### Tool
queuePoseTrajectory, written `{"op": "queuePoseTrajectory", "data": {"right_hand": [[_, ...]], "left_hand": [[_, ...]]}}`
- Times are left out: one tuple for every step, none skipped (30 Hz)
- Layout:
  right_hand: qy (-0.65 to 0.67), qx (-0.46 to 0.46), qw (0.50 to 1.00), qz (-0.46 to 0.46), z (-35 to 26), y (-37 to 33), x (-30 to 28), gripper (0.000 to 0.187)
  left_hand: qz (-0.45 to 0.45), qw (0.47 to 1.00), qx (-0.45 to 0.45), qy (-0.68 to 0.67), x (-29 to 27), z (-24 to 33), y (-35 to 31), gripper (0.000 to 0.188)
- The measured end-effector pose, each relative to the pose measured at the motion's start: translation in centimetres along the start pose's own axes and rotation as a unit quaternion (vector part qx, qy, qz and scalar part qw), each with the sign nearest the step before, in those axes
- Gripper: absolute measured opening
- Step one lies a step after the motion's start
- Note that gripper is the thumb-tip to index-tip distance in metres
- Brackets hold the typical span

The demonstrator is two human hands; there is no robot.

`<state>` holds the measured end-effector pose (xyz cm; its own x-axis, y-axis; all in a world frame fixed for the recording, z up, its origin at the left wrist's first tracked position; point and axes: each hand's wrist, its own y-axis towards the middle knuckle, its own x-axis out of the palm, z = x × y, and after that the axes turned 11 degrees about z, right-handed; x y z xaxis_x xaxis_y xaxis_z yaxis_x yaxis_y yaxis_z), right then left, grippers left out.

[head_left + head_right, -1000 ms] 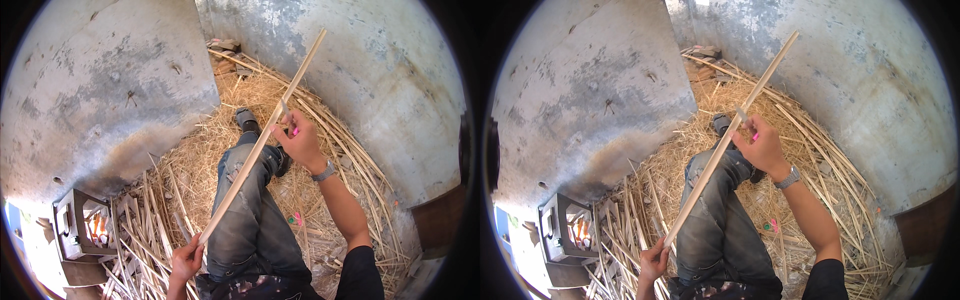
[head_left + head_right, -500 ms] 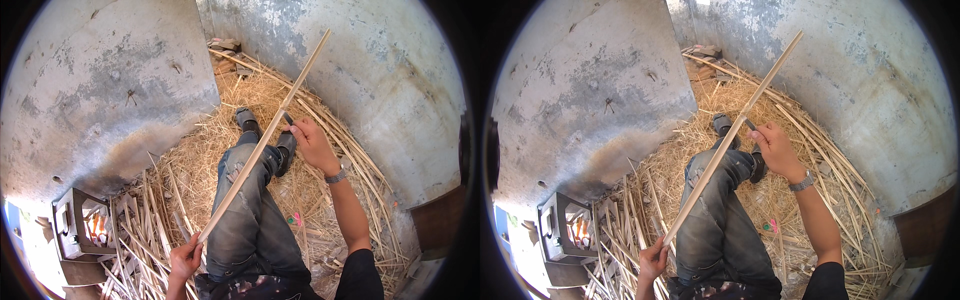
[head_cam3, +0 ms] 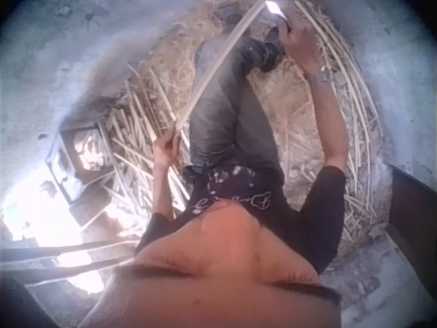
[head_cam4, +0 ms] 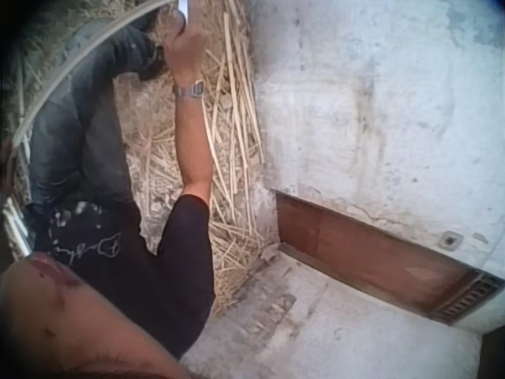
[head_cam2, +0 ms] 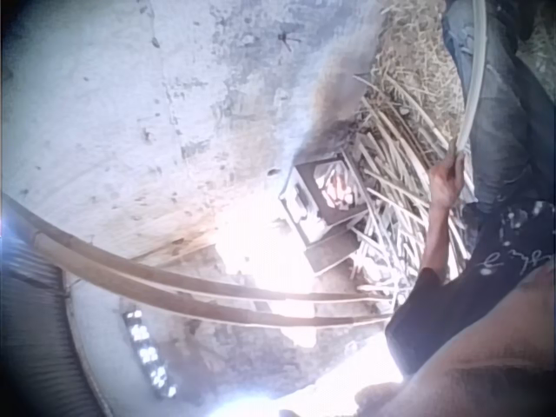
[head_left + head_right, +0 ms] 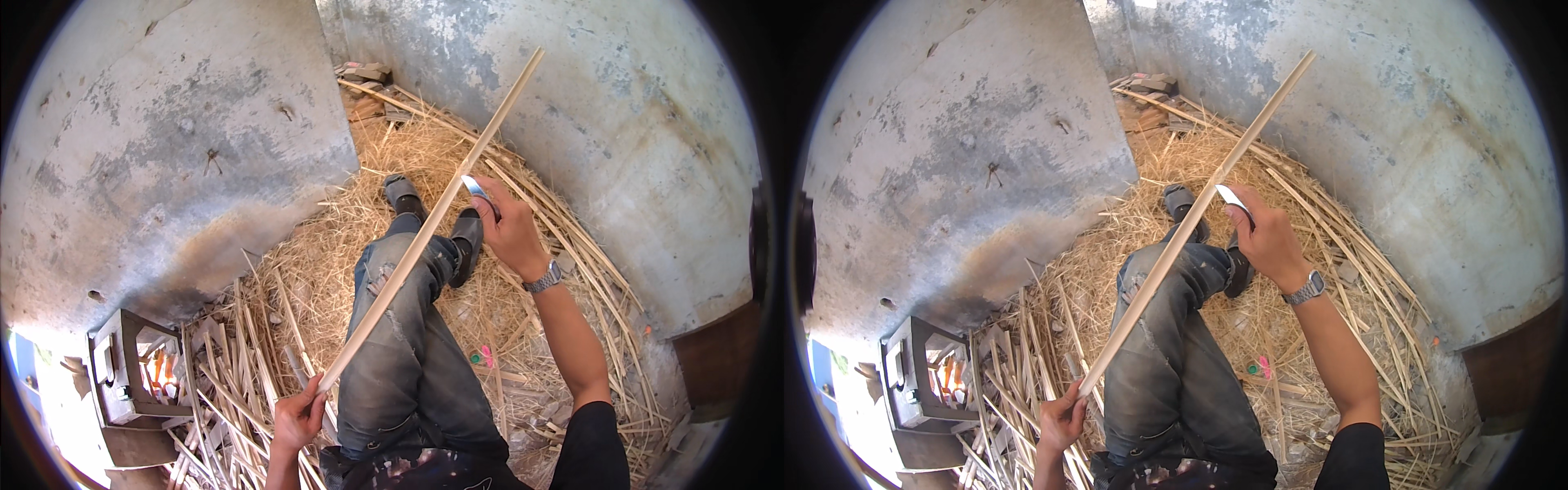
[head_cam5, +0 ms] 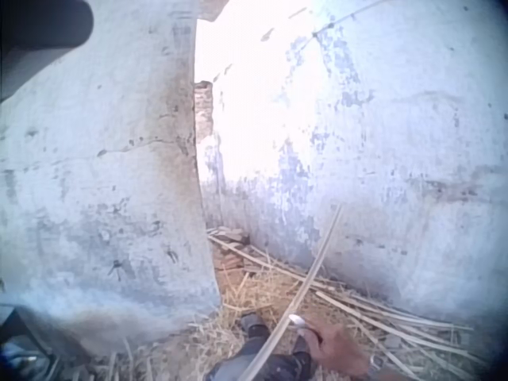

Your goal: The person strips bark from a long bamboo strip using a small knife, holding the bamboo in one hand and drawing the knife along its surface with the other while sitting on a floor covered in straw.

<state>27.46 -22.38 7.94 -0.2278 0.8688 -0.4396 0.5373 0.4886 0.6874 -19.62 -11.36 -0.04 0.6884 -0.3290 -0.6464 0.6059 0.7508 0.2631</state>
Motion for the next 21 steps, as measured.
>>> {"op": "queuePoseTrajectory", "data": {"right_hand": [[0.013,-0.010,1.000,0.026,0.1,0.0,0.2,0.032],[0.014,-0.010,1.000,0.025,0.2,0.0,0.3,0.032],[0.022,-0.008,0.999,0.026,0.4,0.2,0.3,0.030],[0.026,-0.004,0.999,0.027,0.5,0.2,0.2,0.028],[0.025,-0.004,0.999,0.028,0.8,0.1,0.0,0.028],[0.000,-0.024,1.000,0.017,1.1,0.0,-0.2,0.028],[-0.021,-0.046,0.999,0.006,1.0,0.1,0.0,0.028],[-0.018,-0.046,0.999,0.005,0.9,0.3,-0.1,0.028],[-0.033,-0.017,0.999,-0.013,0.5,0.6,-0.5,0.030],[-0.050,0.012,0.998,-0.031,0.2,0.8,-0.9,0.031],[-0.051,0.012,0.998,-0.031,0.3,0.6,-0.9,0.031],[-0.061,0.005,0.998,-0.024,0.4,0.4,-0.7,0.031],[-0.072,-0.002,0.997,-0.016,0.6,0.2,-0.6,0.032],[-0.074,-0.002,0.997,-0.014,1.0,0.1,-0.5,0.032],[-0.038,-0.037,0.999,0.000,1.4,-0.1,-0.4,0.032],[0.000,-0.070,0.997,0.011,1.6,-0.4,-0.2,0.032],[0.000,-0.069,0.998,0.011,1.8,-0.2,-0.2,0.032],[-0.010,-0.038,0.999,0.004,2.1,0.2,-0.1,0.032],[-0.021,-0.009,1.000,-0.003,2.2,0.6,-0.2,0.032],[-0.022,-0.010,1.000,-0.004,1.9,0.2,-0.1,0.032],[-0.022,-0.010,1.000,-0.010,1.3,-0.5,0.1,0.032]], "left_hand": [[0.001,1.000,-0.003,-0.003,0.0,0.1,0.0,0.041],[0.001,1.000,-0.006,-0.007,0.0,0.1,0.0,0.041],[0.002,1.000,-0.007,-0.006,-0.1,0.0,0.1,0.041],[-0.004,1.000,-0.007,-0.009,-0.1,-0.2,0.2,0.041],[-0.010,1.000,-0.008,-0.012,-0.1,-0.3,0.2,0.040],[-0.012,1.000,-0.007,-0.013,-0.1,-0.2,0.3,0.040],[-0.012,0.999,-0.020,-0.023,-0.2,-0.2,0.3,0.039],[-0.013,0.999,-0.033,-0.033,-0.3,-0.1,0.4,0.038],[-0.012,0.999,-0.035,-0.031,-0.4,0.0,0.5,0.038],[-0.013,0.999,-0.030,-0.033,-0.4,0.6,0.8,0.037],[-0.015,0.999,-0.027,-0.035,-0.4,0.8,0.9,0.036],[-0.015,0.999,-0.027,-0.036,-0.2,0.7,0.8,0.036],[-0.013,0.999,-0.021,-0.040,-0.1,0.3,0.9,0.036],[-0.012,0.999,-0.015,-0.044,0.0,0.1,0.9,0.036],[-0.012,0.999,-0.013,-0.045,0.0,0.0,1.0,0.036],[-0.015,0.998,-0.024,-0.047,-0.2,0.0,0.8,0.035],[-0.017,0.998,-0.035,-0.050,-0.4,-0.1,0.7,0.035],[-0.018,0.998,-0.036,-0.049,-0.4,-0.2,0.7,0.035],[-0.019,0.998,-0.029,-0.056,0.0,-0.4,0.8,0.035],[-0.019,0.998,-0.022,-0.063,0.3,-0.5,0.9,0.035],[-0.019,0.997,-0.022,-0.064,0.3,-0.4,0.9,0.035]]}}
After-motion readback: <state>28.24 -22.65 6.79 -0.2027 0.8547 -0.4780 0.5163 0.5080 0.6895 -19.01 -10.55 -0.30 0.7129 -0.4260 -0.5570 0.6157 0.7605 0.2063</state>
